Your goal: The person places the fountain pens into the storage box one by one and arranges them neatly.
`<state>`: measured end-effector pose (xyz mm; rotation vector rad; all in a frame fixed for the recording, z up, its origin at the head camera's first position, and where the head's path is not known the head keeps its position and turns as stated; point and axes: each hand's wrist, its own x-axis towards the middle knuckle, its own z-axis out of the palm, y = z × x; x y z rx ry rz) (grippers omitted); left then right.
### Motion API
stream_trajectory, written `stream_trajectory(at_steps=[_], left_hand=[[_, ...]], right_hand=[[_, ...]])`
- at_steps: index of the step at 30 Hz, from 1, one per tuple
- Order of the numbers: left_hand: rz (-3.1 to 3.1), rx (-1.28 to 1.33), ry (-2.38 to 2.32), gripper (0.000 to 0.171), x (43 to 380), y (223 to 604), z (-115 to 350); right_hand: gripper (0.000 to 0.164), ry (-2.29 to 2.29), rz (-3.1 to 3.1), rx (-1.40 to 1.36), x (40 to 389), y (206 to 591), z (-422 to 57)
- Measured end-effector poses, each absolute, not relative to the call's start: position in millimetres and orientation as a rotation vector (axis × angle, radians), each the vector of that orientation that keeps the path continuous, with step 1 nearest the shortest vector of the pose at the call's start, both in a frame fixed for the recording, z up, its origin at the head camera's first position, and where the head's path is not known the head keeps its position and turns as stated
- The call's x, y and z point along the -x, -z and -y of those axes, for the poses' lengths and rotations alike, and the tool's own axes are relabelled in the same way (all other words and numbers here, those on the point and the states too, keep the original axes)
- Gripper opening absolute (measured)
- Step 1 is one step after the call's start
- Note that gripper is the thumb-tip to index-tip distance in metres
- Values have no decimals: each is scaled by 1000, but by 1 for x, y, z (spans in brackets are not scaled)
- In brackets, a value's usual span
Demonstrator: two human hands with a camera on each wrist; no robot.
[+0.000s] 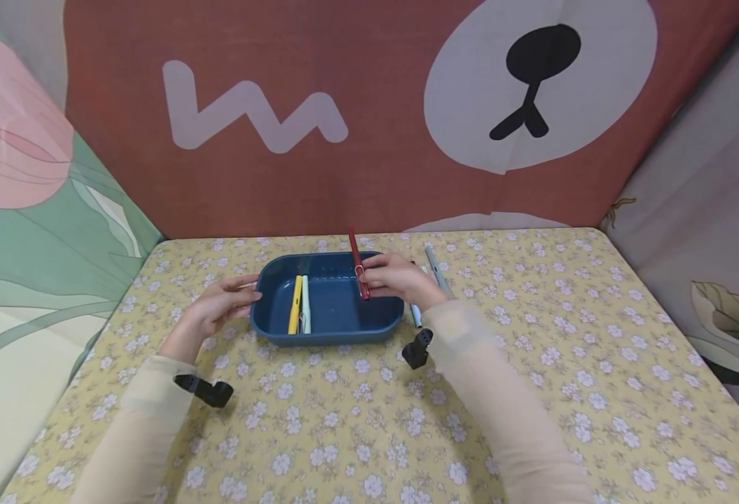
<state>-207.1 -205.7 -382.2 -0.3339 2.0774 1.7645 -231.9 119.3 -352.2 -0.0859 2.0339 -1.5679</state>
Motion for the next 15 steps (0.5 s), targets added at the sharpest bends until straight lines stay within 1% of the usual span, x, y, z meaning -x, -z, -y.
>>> stream_trajectory(at_steps=[5,15], left_hand=[[-2070,333,-1773,60,206,381,205],[-2065,322,-1773,60,207,382,206]], right_hand=[[53,1571,-1998,115,229,352,-108],[50,1519,-2001,83,226,359,-91]])
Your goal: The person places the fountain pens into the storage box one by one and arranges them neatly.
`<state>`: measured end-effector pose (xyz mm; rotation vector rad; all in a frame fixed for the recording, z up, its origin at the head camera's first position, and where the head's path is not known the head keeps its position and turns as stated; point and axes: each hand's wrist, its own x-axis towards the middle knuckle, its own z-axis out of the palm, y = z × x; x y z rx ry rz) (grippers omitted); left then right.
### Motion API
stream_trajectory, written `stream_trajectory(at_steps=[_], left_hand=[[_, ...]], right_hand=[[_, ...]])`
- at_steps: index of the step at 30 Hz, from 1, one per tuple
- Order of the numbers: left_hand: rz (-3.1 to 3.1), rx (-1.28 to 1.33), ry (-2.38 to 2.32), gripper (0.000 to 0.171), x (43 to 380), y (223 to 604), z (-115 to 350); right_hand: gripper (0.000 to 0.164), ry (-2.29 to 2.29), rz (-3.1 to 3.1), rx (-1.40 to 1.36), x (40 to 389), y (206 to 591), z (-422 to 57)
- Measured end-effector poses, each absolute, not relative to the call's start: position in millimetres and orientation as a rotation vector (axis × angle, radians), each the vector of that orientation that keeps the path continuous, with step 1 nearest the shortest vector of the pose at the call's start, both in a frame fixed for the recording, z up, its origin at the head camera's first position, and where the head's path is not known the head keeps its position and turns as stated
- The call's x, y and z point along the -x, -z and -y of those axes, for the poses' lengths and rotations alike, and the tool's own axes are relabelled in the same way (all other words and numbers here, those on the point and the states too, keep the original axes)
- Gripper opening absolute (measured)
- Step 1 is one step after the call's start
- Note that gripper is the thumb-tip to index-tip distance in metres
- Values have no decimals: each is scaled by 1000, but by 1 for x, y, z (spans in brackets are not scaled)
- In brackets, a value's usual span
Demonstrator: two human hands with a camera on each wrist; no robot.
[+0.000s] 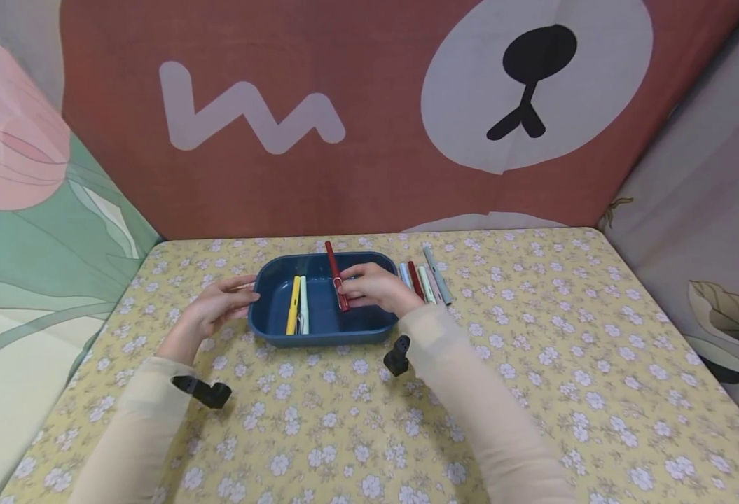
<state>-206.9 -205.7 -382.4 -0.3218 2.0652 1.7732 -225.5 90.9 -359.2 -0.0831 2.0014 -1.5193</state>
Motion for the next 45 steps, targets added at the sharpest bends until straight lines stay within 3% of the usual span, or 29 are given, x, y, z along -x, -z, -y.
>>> stream_trajectory(at_steps=[26,45], left_hand=[[-2048,314,-1782,61,207,383,206],[-2064,311,-1761,61,206,380,206]], right_hand=[[49,1482,-1992,21,216,375,-64],[36,1522,-1991,-95,217,395,-48]])
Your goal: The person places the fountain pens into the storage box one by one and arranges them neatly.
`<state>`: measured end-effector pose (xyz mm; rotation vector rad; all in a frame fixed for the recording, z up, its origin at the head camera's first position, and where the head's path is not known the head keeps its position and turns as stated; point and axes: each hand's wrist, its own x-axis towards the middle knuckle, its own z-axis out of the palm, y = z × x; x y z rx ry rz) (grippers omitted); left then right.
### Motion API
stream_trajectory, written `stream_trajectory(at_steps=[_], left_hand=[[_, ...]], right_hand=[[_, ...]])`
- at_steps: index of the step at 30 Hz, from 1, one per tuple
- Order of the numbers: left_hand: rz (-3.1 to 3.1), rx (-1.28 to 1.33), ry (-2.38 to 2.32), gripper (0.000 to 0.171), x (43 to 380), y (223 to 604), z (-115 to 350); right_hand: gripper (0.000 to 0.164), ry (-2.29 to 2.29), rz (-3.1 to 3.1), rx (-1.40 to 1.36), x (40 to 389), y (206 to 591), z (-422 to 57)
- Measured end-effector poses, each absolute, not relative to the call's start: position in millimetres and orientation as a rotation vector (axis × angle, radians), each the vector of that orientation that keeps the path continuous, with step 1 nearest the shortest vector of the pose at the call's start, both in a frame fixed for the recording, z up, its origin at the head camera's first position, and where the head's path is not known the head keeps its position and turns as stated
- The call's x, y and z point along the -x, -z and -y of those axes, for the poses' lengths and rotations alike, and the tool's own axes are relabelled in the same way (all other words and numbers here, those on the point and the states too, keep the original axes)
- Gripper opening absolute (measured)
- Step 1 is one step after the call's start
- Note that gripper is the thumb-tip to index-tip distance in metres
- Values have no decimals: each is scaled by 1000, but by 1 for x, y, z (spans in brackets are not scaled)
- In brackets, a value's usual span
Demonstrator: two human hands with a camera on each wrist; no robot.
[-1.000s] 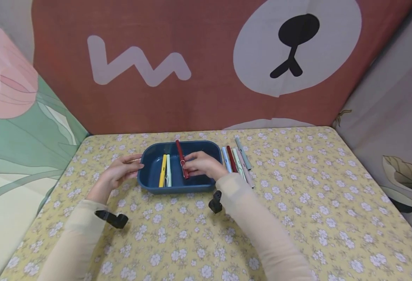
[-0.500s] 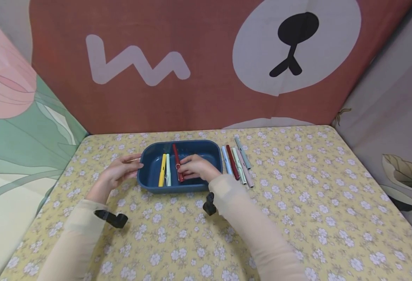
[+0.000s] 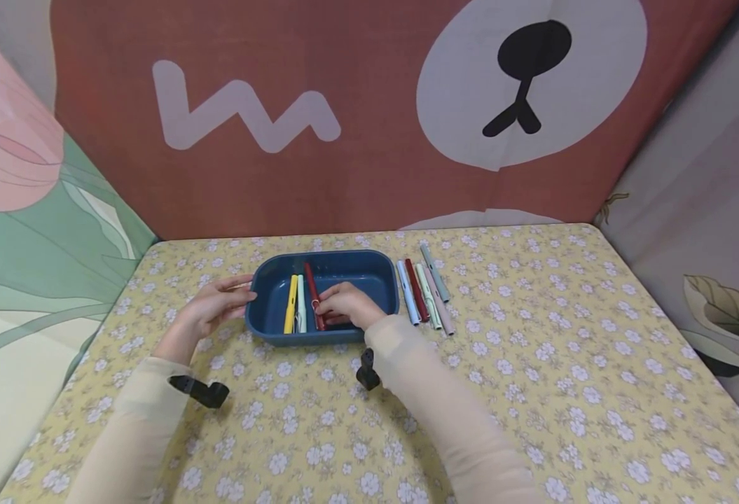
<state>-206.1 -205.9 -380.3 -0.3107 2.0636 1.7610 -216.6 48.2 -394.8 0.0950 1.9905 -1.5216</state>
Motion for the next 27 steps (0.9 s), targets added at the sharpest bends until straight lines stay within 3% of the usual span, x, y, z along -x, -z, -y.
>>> stream_trajectory(at_steps=[27], left_hand=[[-2074,282,-1754,62,207,383,207]], right_hand=[[36,1426,-2080,-66,208,394,-29]])
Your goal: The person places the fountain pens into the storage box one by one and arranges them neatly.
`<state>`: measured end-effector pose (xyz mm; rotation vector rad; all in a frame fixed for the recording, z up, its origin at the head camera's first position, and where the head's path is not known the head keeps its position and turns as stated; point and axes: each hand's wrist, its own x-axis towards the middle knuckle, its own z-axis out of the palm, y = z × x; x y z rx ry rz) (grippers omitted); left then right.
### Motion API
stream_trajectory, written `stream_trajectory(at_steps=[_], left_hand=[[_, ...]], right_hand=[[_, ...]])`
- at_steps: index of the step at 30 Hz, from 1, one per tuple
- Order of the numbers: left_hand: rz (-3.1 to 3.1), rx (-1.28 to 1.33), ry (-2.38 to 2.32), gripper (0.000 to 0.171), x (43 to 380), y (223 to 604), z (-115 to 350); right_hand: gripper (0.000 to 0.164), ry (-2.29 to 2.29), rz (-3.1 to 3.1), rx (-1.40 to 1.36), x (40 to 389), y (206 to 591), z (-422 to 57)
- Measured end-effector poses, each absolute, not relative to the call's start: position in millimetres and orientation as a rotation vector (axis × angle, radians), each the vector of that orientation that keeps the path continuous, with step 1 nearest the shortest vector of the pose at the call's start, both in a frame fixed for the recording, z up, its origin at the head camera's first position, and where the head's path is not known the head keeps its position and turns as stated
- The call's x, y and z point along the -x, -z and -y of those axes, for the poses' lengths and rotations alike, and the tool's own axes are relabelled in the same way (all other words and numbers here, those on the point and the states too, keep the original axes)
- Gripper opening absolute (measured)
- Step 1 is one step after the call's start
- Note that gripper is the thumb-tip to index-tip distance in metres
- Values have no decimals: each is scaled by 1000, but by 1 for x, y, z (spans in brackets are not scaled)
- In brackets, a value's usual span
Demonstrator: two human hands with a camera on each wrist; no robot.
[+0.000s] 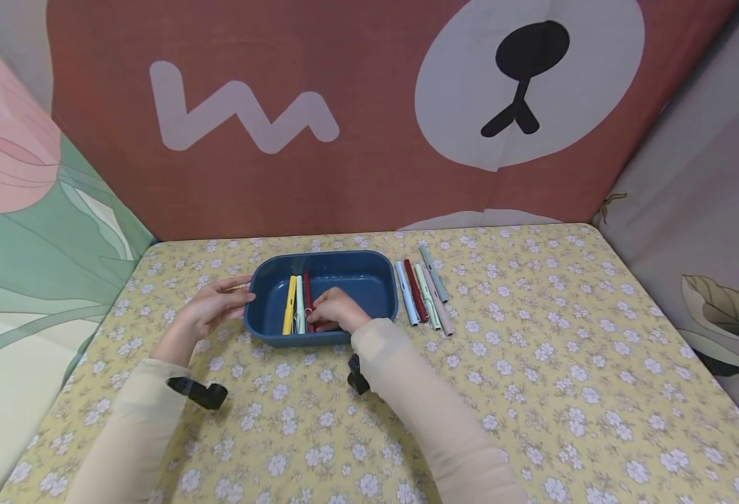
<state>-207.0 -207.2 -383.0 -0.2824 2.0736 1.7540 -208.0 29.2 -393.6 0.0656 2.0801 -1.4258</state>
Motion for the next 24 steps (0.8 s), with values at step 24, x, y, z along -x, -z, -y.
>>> stream_trajectory(at_steps=[24], left_hand=[[-2066,277,-1758,63,206,382,206]], right_hand=[[32,1445,-2083,-96,210,395,-27]])
